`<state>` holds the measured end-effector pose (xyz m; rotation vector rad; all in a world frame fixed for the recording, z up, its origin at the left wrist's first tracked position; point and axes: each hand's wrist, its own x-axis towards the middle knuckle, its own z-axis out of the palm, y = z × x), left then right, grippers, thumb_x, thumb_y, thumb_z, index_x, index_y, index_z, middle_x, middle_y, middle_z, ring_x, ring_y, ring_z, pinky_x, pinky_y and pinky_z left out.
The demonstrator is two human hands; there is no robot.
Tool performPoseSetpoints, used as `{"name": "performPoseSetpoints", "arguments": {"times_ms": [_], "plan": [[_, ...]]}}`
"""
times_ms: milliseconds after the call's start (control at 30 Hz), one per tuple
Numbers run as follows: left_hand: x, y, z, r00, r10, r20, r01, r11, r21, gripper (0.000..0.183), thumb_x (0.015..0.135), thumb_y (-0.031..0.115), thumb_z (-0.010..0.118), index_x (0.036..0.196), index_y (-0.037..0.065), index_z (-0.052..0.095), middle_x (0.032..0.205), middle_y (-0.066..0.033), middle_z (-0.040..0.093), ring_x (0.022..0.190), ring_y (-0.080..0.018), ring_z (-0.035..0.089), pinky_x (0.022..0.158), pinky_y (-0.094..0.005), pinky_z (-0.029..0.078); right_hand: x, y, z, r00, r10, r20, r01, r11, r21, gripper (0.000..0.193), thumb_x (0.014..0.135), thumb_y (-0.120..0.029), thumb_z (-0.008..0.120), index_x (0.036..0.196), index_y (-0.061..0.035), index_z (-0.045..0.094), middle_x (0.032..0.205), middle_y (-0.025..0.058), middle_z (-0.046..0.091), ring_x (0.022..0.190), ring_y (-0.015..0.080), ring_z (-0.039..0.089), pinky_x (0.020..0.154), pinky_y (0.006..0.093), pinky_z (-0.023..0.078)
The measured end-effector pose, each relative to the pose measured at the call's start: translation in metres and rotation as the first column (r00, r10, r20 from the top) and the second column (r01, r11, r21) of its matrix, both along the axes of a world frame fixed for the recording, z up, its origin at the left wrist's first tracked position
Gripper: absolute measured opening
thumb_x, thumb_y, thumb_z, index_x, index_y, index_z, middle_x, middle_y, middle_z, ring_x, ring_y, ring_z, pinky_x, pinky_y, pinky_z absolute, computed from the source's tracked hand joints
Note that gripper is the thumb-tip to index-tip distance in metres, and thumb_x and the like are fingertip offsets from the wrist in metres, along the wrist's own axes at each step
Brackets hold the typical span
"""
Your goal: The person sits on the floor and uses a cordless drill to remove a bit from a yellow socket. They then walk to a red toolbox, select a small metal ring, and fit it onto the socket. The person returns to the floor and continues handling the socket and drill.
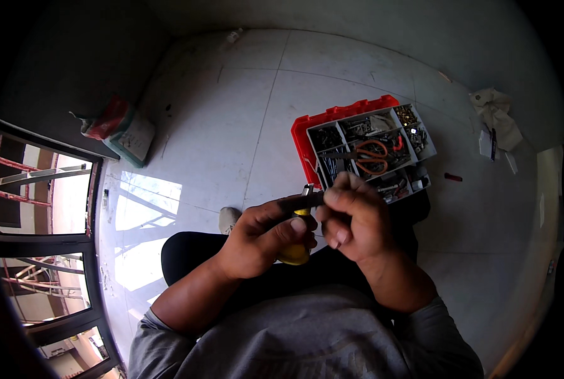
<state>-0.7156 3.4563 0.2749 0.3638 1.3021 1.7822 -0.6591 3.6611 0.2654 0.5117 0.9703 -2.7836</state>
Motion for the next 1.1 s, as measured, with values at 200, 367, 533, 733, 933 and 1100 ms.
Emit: {"name": "performPoseSetpoints", "arguments": {"times_ms": [200,367,533,733,933,1100], "plan": [[0.002,-0.004,0.0,0.999,0.001,-0.044,-0.002,1.0,-0.017,0.038,0.108,0.024,0.056,0.136,-0.002,0.058,0.102,-0.0039,0.067,0.094,-0.0134,0.063,0.087,-0.0309,0.051,-0.001,-0.002,0.003,0.999,0.022,-0.029,-0.023,1.0,-0.01,0.013,0.098,-0.011,0.061,0.09,-0.0071,0.052,0.077,0.0128,0.069,0.044,0.0107,0.052,0.043,0.0283,0.048],[0.002,-0.004,0.0,0.999,0.001,-0.049,-0.001,1.0,0.007,0.043,0.108,0.023,0.054,0.144,-0.002,0.053,0.104,-0.0045,0.066,0.094,-0.013,0.062,0.088,-0.0306,0.051,0.001,-0.008,0.008,0.999,0.049,-0.01,-0.049,0.999,-0.002,0.013,0.097,-0.011,0.062,0.091,-0.0073,0.051,0.077,0.0135,0.069,0.045,0.0116,0.053,0.044,0.0303,0.048],[0.006,-0.005,-0.004,0.999,0.032,-0.011,-0.032,0.999,0.017,0.045,0.109,0.022,0.053,0.147,-0.002,0.05,0.106,-0.0045,0.065,0.093,-0.0132,0.061,0.086,-0.031,0.051,0.002,-0.007,0.011,0.999,0.046,0.009,-0.046,0.999,-0.005,0.011,0.097,-0.011,0.061,0.092,-0.0059,0.053,0.076,0.0136,0.068,0.045,0.012,0.052,0.044,0.0307,0.049],[0.004,-0.003,0.002,0.999,0.011,-0.039,-0.01,1.0,0.023,0.043,0.109,0.021,0.052,0.146,0.0,0.052,0.105,-0.0053,0.065,0.094,-0.0133,0.062,0.085,-0.0313,0.051,0.001,-0.005,0.012,0.999,0.049,-0.019,-0.049,0.999,-0.002,0.009,0.097,-0.009,0.06,0.091,-0.0062,0.053,0.077,0.0135,0.068,0.047,0.0123,0.054,0.046,0.0319,0.051],[0.003,-0.006,-0.003,0.998,-0.034,-0.051,0.033,0.999,-0.024,0.043,0.109,0.02,0.052,0.147,0.0,0.051,0.106,-0.0048,0.064,0.094,-0.013,0.061,0.084,-0.0312,0.051,0.0,-0.003,0.015,1.0,0.011,-0.018,-0.011,1.0,-0.022,0.012,0.097,-0.01,0.061,0.091,-0.0059,0.052,0.077,0.0145,0.068,0.048,0.0126,0.054,0.047,0.0315,0.05],[0.007,-0.002,0.0,0.999,0.03,-0.04,-0.03,0.999,0.017,0.044,0.109,0.02,0.052,0.149,0.001,0.049,0.105,-0.0048,0.064,0.094,-0.0131,0.061,0.084,-0.0309,0.051,0.0,-0.002,0.009,0.998,-0.033,-0.05,0.032,0.999,-0.013,0.012,0.098,-0.011,0.06,0.09,-0.0055,0.052,0.077,0.0143,0.068,0.049,0.0129,0.055,0.047,0.0315,0.051]]}}
